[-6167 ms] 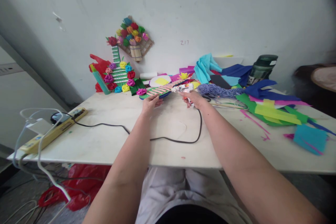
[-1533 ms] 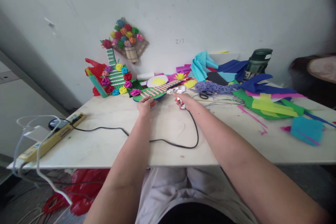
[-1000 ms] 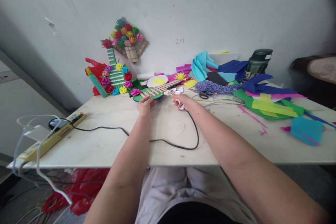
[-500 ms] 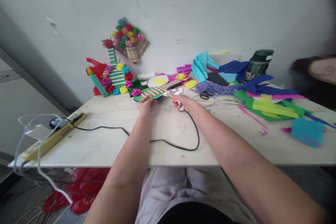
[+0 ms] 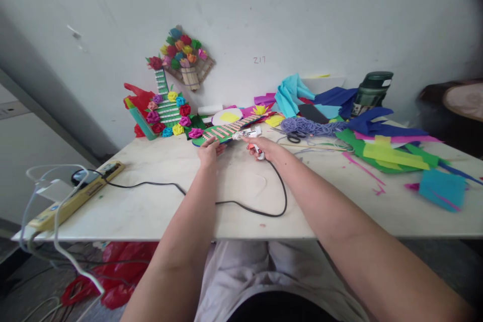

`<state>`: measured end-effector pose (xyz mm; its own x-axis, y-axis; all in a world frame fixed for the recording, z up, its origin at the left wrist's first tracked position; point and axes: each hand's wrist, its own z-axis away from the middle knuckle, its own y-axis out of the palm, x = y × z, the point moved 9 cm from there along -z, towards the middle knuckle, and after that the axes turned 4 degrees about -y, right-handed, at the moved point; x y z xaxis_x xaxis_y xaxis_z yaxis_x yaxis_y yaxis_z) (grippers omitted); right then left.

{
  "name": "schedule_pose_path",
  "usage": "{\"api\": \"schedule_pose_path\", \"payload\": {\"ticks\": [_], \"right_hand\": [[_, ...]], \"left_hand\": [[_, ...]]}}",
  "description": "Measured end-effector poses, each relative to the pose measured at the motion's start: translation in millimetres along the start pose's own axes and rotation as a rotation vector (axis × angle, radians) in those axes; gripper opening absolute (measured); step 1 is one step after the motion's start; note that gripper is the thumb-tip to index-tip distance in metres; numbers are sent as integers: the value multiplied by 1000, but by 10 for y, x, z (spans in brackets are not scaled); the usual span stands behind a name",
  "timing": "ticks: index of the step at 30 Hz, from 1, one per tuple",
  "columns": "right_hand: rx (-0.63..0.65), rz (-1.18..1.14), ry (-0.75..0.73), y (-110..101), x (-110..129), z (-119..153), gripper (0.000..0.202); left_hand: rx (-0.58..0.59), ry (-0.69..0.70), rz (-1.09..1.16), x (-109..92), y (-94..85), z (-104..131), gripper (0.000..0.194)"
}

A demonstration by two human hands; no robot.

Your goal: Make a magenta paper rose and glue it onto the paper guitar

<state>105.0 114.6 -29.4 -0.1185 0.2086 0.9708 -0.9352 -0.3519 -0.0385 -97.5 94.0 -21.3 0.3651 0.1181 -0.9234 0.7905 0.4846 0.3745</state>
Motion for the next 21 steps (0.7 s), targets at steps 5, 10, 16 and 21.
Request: {"api": "schedule_pose_path", "payload": {"ticks": [5,10,16,21], "right_hand": [[-1,-9,-24,0,10,-4,48],[-9,1,-35,6,25,-3,47],[-27,-3,-13,-42,7,-27,43],[-60,-14,-19,-112,5,-40,40]], "left_hand": [[-1,-5,-14,-4,0,12,33],[-6,-3,-29,-7,-7,6,34],[7,6,-33,-3,-2,-18,33],[5,7,-26,-7,3,-5,34]]}}
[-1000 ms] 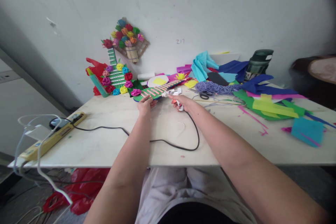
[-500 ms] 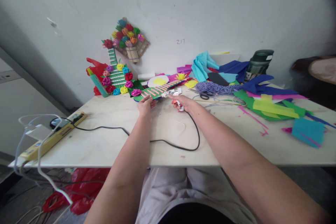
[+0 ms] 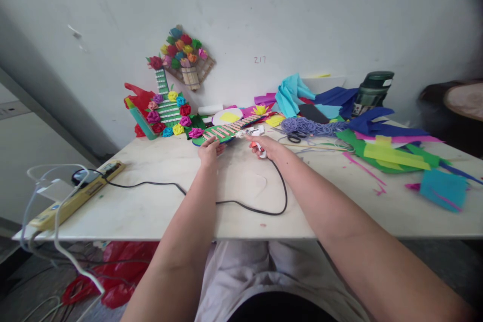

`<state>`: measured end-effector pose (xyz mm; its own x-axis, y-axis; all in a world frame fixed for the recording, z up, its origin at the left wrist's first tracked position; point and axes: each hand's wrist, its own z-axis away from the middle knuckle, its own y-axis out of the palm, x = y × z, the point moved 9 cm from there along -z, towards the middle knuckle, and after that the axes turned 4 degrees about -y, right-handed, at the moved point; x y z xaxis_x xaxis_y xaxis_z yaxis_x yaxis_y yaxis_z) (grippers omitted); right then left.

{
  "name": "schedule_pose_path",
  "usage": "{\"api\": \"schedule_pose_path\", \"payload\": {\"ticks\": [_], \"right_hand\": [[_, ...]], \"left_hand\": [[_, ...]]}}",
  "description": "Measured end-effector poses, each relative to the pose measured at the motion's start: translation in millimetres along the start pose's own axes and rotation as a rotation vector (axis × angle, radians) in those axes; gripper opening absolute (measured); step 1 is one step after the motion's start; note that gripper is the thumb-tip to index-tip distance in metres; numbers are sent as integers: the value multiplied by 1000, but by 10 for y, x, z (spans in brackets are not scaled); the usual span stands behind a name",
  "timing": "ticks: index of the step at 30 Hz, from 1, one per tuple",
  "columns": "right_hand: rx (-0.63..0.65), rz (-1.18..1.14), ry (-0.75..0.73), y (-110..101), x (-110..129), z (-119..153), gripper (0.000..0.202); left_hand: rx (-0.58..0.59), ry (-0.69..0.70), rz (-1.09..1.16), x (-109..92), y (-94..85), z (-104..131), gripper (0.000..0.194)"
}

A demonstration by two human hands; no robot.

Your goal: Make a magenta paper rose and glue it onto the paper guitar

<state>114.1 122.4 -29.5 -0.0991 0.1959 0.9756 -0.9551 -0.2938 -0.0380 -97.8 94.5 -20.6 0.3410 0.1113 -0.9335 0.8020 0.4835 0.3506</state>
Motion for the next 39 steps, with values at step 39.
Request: {"api": "schedule_pose_path", "payload": {"ticks": [39], "right_hand": [[-337,-185,10,-206,36,87,32]], "left_hand": [[-17,-9,9,-11,-3,29,30]]}}
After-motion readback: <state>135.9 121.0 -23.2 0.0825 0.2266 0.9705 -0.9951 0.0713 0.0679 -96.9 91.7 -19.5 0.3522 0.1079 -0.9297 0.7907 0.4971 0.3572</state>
